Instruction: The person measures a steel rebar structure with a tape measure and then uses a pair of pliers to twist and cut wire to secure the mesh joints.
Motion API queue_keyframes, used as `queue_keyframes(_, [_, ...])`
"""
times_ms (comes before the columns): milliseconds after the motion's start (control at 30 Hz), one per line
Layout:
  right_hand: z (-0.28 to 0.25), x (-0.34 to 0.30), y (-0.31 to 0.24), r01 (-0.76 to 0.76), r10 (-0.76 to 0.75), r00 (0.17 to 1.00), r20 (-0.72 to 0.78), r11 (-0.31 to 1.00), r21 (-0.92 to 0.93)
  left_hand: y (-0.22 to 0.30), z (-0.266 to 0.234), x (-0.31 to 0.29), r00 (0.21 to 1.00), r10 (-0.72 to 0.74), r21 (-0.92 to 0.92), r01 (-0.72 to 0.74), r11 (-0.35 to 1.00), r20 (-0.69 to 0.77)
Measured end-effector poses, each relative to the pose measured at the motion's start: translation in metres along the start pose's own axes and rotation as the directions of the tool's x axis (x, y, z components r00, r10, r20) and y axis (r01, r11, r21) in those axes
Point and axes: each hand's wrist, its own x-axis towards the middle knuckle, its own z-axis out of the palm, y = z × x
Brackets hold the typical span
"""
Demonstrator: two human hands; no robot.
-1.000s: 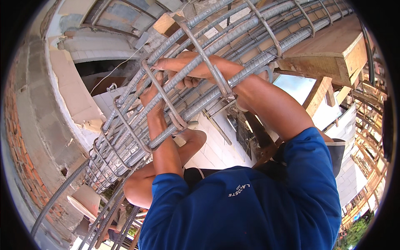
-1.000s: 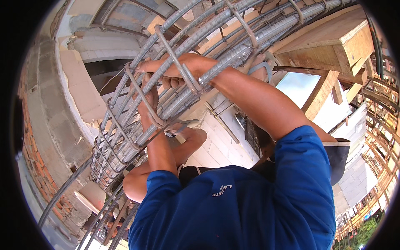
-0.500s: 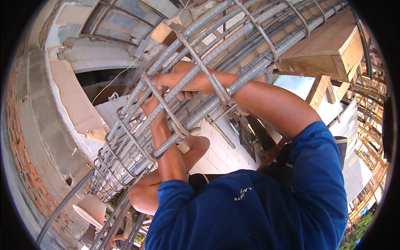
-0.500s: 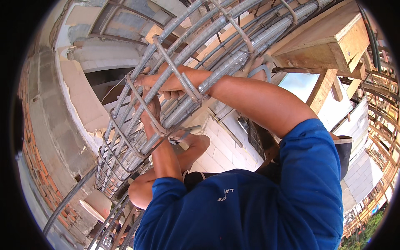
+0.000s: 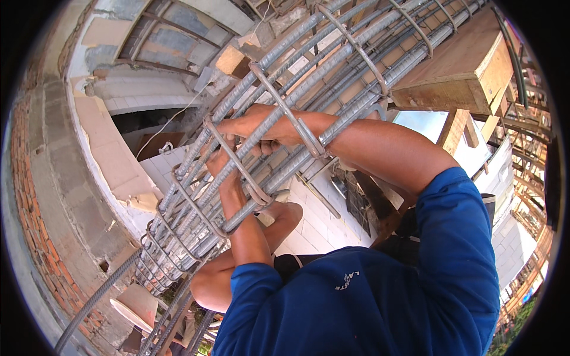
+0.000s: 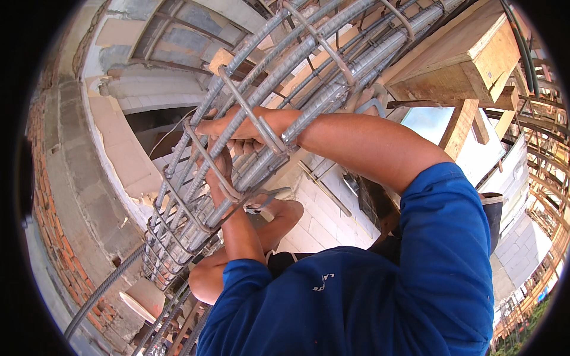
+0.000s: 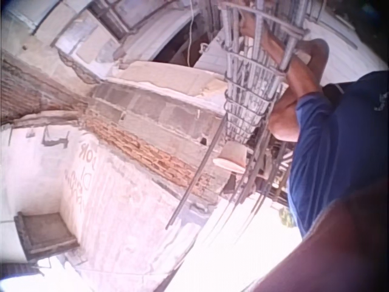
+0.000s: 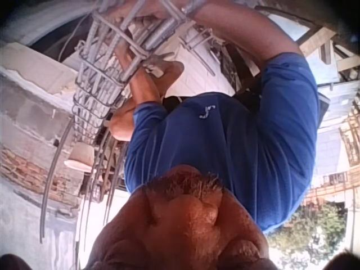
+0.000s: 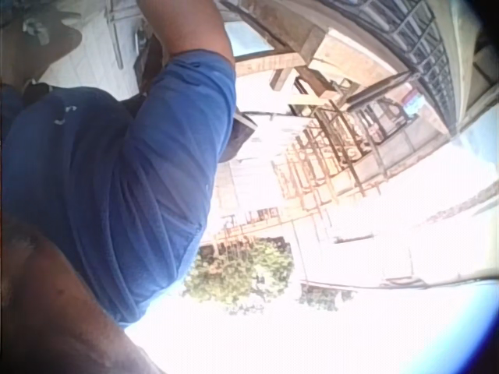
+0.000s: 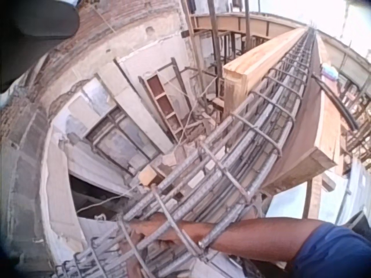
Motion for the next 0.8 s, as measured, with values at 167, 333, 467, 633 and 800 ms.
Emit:
queue_keyframes(167, [-0.001,0.006,0.0,-0.058,0.055,0.998,0.031,0.994,0.093,0.008,0.003,-0.003,1.0,0.017,0.002,-0.017,1.0,-0.007])
queue_keyframes(333, [-0.009,-0.011,-0.003,0.006,-0.006,1.0,-0.004,0.997,0.083,0.005,0.0,-0.004,0.998,0.058,0.024,-0.058,0.998,0.0])
queue_keyframes(467, [-0.015,-0.021,0.007,0.101,-0.119,0.988,-0.101,0.981,-0.165,-0.004,0.004,-0.001,0.995,0.062,-0.05,-0.066,0.997,-0.071])
queue_keyframes(633, [-0.01,-0.022,0.008,0.129,-0.461,0.866,-0.194,0.581,-0.804,0.0,0.006,-0.005,0.999,-0.004,-0.18,-0.003,0.984,-0.039])
queue_keyframes(800, [-0.032,-0.012,0.014,0.368,-0.555,0.831,0.025,0.516,-0.773,0.006,0.016,-0.003,1.0,0.02,-0.186,-0.022,0.982,-0.01])
